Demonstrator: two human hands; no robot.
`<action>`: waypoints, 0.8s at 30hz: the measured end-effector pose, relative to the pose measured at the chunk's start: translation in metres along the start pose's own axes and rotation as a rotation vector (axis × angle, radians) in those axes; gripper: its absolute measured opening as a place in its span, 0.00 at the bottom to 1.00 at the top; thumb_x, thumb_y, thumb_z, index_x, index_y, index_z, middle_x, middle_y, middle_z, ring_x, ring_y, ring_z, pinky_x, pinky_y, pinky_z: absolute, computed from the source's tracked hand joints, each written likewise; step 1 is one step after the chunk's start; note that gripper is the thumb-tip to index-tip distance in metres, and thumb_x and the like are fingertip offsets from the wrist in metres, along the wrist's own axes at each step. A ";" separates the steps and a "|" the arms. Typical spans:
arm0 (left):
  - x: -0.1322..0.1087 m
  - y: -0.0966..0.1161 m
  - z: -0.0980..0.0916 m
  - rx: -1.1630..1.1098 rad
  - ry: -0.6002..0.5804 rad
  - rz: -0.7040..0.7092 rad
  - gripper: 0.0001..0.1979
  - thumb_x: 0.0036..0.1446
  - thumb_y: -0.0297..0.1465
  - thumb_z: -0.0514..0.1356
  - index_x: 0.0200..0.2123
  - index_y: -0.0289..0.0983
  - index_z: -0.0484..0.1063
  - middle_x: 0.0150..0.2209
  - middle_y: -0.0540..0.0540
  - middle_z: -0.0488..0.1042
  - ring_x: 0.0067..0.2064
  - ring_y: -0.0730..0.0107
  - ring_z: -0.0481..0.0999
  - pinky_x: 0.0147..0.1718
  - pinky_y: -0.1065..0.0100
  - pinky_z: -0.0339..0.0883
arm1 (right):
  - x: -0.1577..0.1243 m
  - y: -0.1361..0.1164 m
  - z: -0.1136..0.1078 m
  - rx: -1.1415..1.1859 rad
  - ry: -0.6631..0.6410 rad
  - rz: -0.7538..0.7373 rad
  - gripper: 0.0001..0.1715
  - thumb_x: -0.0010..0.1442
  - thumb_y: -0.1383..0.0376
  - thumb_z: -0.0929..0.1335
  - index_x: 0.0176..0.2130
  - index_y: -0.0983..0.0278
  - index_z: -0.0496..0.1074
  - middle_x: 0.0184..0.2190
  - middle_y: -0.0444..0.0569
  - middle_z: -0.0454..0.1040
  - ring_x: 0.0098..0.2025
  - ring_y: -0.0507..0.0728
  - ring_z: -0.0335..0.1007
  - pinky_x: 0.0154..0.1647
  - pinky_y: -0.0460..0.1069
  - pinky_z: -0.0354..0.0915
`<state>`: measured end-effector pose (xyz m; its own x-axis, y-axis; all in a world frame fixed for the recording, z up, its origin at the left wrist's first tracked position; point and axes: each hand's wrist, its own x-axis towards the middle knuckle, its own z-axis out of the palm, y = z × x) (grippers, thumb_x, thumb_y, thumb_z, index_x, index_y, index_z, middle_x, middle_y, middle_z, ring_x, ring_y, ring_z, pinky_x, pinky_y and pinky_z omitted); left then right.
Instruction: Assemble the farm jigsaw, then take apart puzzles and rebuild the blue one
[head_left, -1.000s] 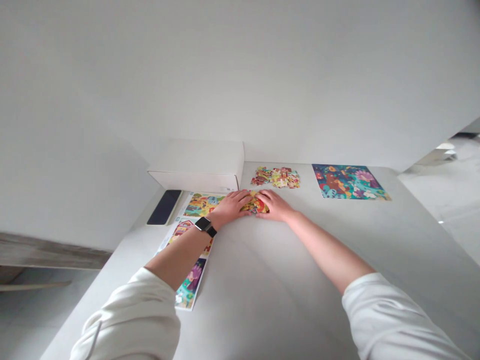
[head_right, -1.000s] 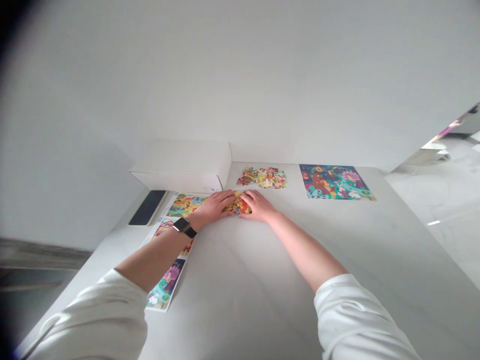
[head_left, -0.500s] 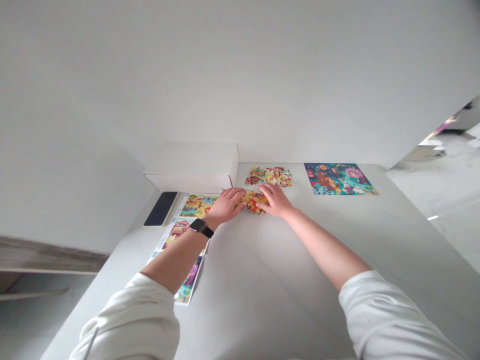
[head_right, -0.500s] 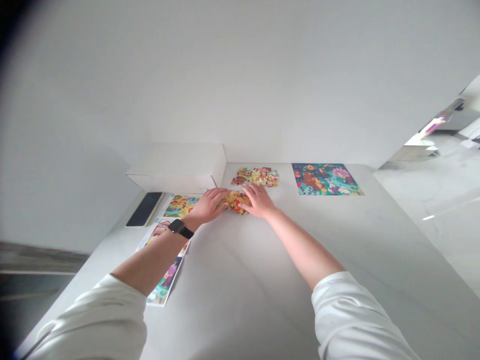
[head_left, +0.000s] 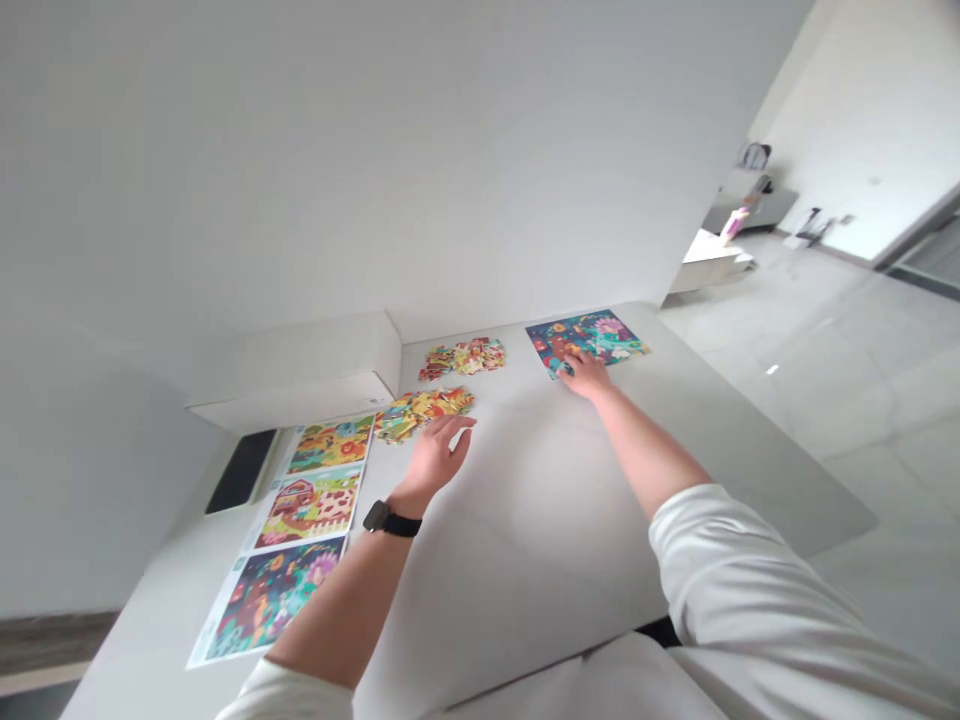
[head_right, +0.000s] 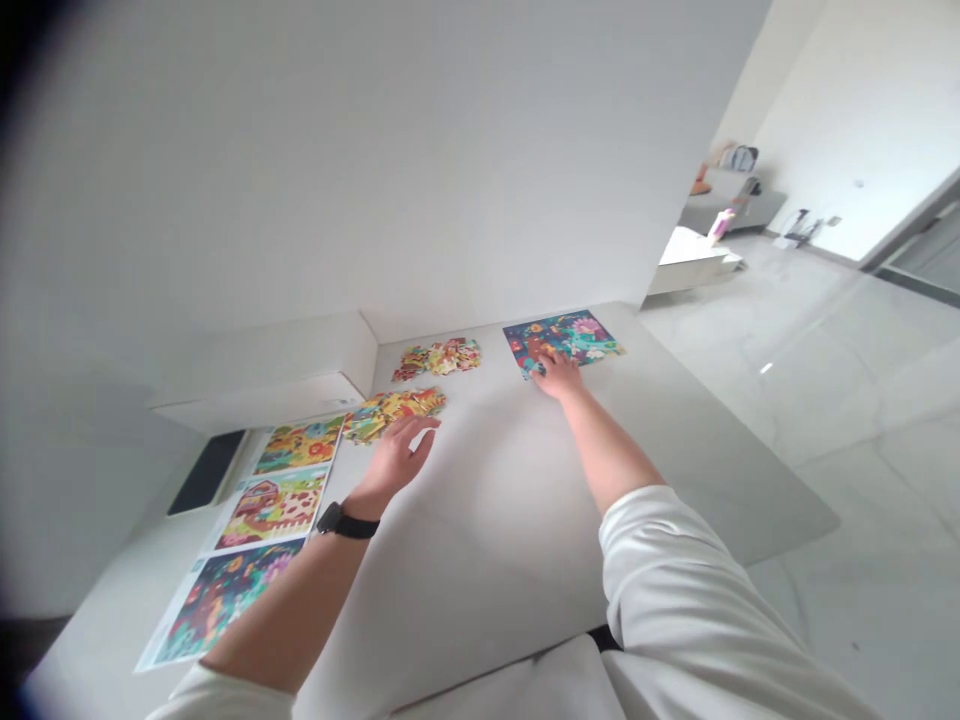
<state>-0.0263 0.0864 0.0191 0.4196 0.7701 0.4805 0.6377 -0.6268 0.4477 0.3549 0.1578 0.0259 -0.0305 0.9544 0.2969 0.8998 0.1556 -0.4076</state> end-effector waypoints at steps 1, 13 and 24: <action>0.000 0.009 0.006 -0.019 -0.023 0.006 0.14 0.75 0.36 0.54 0.50 0.42 0.80 0.47 0.42 0.84 0.52 0.57 0.82 0.57 0.53 0.76 | -0.010 0.001 -0.002 -0.008 -0.002 0.008 0.25 0.73 0.55 0.73 0.63 0.64 0.73 0.60 0.55 0.75 0.56 0.63 0.77 0.56 0.62 0.77; 0.012 0.074 0.065 -0.011 -0.099 0.083 0.19 0.68 0.30 0.57 0.60 0.42 0.76 0.55 0.39 0.81 0.57 0.51 0.80 0.60 0.46 0.75 | -0.193 -0.088 0.016 -0.242 -0.225 0.133 0.49 0.71 0.39 0.65 0.76 0.65 0.62 0.77 0.71 0.56 0.78 0.83 0.48 0.74 0.79 0.48; -0.044 0.013 0.002 0.217 -0.163 -0.187 0.26 0.59 0.41 0.71 0.59 0.40 0.77 0.58 0.35 0.80 0.59 0.45 0.80 0.61 0.47 0.72 | -0.251 -0.227 0.028 -0.085 -0.378 -0.366 0.39 0.70 0.45 0.70 0.68 0.67 0.72 0.68 0.67 0.71 0.66 0.76 0.66 0.64 0.70 0.66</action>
<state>-0.0352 0.0444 0.0026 0.3693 0.8892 0.2699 0.8289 -0.4465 0.3369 0.1465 -0.1101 0.0200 -0.4894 0.8694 0.0685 0.8325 0.4892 -0.2600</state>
